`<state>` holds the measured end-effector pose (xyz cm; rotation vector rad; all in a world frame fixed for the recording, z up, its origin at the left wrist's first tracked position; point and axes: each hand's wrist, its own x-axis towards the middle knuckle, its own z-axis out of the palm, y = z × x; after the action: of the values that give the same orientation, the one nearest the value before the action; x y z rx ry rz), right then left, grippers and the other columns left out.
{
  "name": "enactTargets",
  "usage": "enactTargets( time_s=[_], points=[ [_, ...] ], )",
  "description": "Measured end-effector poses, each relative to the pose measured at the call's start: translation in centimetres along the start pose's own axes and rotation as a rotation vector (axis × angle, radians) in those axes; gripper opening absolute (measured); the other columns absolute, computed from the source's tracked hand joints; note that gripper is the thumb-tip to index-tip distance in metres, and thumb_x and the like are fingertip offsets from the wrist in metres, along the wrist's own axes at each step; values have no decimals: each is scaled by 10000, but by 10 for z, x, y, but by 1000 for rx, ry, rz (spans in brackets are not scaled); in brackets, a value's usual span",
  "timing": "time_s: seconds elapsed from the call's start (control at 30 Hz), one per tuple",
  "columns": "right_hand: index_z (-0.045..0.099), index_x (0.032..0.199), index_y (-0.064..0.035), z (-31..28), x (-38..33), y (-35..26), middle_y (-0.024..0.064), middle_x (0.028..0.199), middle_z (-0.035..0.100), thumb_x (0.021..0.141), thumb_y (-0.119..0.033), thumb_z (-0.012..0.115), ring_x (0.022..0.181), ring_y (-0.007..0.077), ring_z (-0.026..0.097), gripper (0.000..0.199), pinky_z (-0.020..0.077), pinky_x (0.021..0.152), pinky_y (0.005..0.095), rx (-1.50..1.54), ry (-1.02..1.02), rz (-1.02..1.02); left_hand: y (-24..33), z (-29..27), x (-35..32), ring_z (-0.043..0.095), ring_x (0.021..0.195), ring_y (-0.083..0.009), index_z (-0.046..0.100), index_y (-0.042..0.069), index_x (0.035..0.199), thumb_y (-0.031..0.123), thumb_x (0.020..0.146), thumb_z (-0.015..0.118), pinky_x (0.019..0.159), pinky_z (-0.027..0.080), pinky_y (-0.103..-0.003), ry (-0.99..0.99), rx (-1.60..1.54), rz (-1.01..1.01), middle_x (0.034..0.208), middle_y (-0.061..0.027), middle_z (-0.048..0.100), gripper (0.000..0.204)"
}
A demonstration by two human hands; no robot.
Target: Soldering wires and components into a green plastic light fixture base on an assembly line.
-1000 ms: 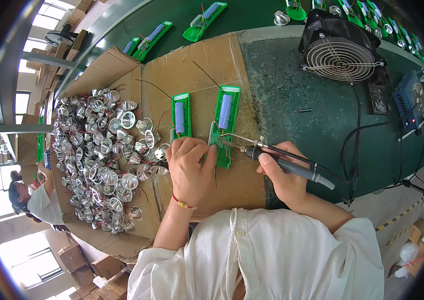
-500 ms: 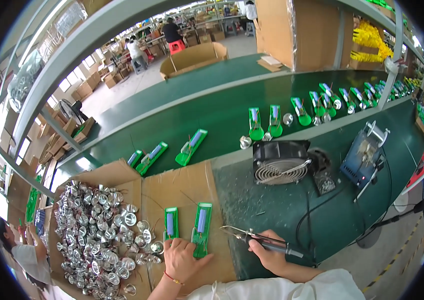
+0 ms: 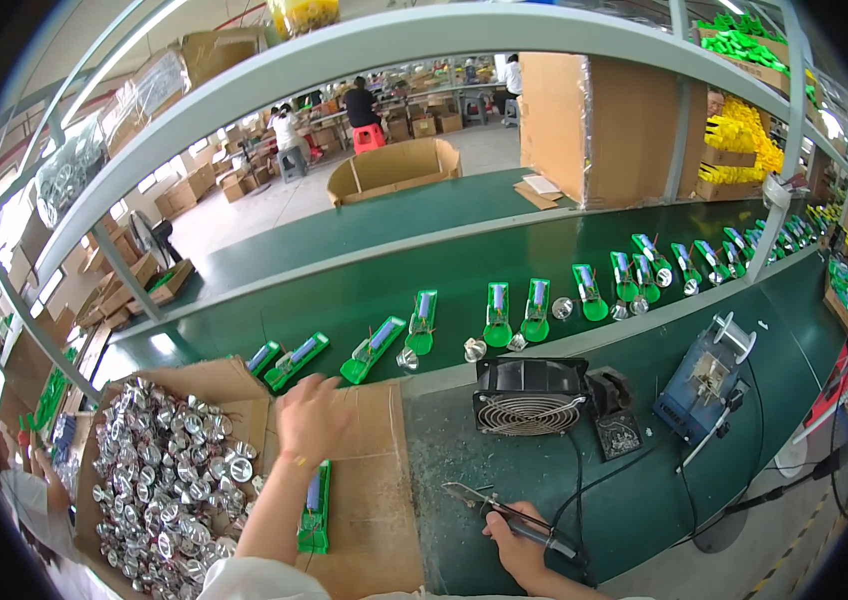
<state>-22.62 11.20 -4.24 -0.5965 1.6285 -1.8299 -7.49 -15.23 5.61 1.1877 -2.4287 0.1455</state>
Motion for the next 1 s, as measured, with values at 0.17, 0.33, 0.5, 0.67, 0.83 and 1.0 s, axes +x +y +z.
enactTargets(
  time_s=[0.17, 0.33, 0.5, 0.67, 0.83, 1.0],
  points=[
    [492, 838, 2, 5, -4, -7, 90, 647, 601, 841, -85, 588, 553, 116, 575, 130, 456, 508, 225, -32, -57, -53, -41, -23, -113, 621, 807, -316, 569, 63, 1070, 468, 688, 682, 655, 510, -403, -430, 89, -244, 916, -138, 593, 568],
    [481, 859, -2, 16, -3, 0, 89, 650, 605, 857, -116, 590, 547, 93, 548, 158, 440, 514, 208, -30, -116, -117, -9, -5, -133, 624, 781, -337, 553, 36, 1089, 409, 706, 663, 666, 510, -412, -265, -221, -303, 880, -170, 617, 546],
    [501, 893, 4, 15, -5, 5, 76, 673, 586, 856, -113, 587, 570, 114, 574, 150, 453, 525, 217, -60, -75, -180, 3, -15, -130, 555, 942, -336, 578, 64, 1067, 419, 706, 684, 772, 444, -447, -75, -218, -273, 975, -158, 577, 517],
    [492, 881, 0, 16, -17, 6, 75, 665, 577, 855, -142, 590, 560, 134, 568, 174, 443, 511, 217, -122, -70, -234, -57, -26, -179, 406, 1181, -290, 545, 124, 1159, 293, 733, 679, 944, 283, -489, 156, -11, -294, 1245, -119, 465, 477],
    [492, 883, 4, 27, -20, 4, 77, 674, 581, 854, -114, 583, 576, 132, 577, 151, 449, 515, 222, -127, -129, -241, -58, -13, -212, 485, 1104, -204, 647, 143, 903, 194, 737, 650, 915, 330, -441, 76, 68, -154, 1051, -47, 581, 173],
    [491, 879, 5, 27, -30, 3, 79, 675, 582, 854, -91, 575, 567, 129, 580, 130, 453, 508, 219, -176, -154, -284, -65, -22, -207, 447, 1121, -276, 615, 127, 1038, 260, 696, 705, 892, 360, -429, 173, 57, -178, 1199, -91, 465, 378]
  ],
)
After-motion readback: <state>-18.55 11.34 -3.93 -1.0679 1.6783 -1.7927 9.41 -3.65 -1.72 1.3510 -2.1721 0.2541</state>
